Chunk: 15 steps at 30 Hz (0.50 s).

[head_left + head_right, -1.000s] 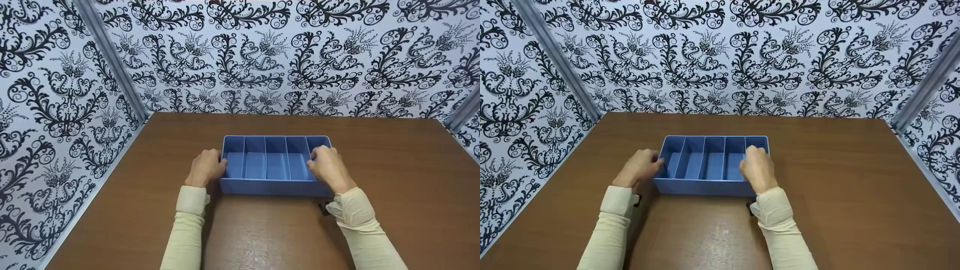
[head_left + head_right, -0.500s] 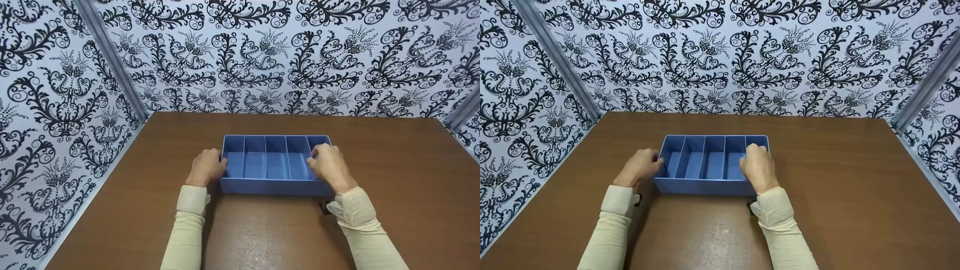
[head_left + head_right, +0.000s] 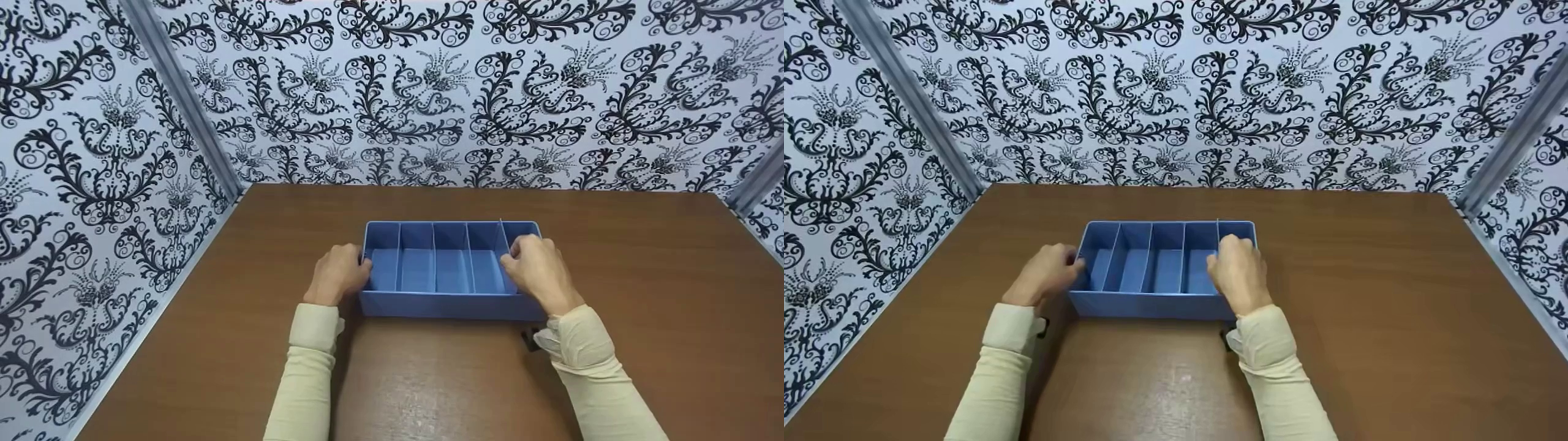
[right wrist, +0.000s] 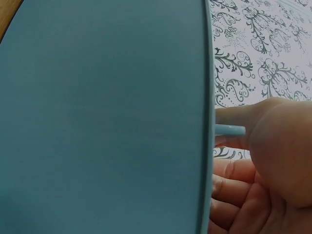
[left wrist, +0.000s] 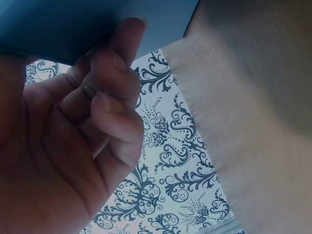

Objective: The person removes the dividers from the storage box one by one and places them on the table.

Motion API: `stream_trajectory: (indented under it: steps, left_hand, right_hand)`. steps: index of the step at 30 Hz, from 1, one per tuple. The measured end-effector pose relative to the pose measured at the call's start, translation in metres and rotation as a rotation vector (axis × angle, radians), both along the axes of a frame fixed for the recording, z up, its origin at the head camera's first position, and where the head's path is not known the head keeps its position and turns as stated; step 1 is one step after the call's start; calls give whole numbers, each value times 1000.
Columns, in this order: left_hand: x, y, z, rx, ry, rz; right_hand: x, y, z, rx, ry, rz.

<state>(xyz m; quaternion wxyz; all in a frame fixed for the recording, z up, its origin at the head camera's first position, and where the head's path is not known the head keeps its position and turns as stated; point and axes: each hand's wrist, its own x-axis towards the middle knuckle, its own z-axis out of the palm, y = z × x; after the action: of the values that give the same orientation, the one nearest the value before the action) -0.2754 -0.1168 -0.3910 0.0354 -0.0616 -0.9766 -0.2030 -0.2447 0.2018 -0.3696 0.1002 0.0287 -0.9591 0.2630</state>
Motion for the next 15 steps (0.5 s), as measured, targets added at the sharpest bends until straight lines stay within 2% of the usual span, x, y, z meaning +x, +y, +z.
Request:
stream_trajectory:
  steps: [9,15]
  left_hand:
    - [0,0,1,-6,3,-2]
    - [1,0,0,2,-13,6]
  right_hand:
    - [1,-3,1,19,-5,-48]
    - [2,-5,2,37,-22,-42]
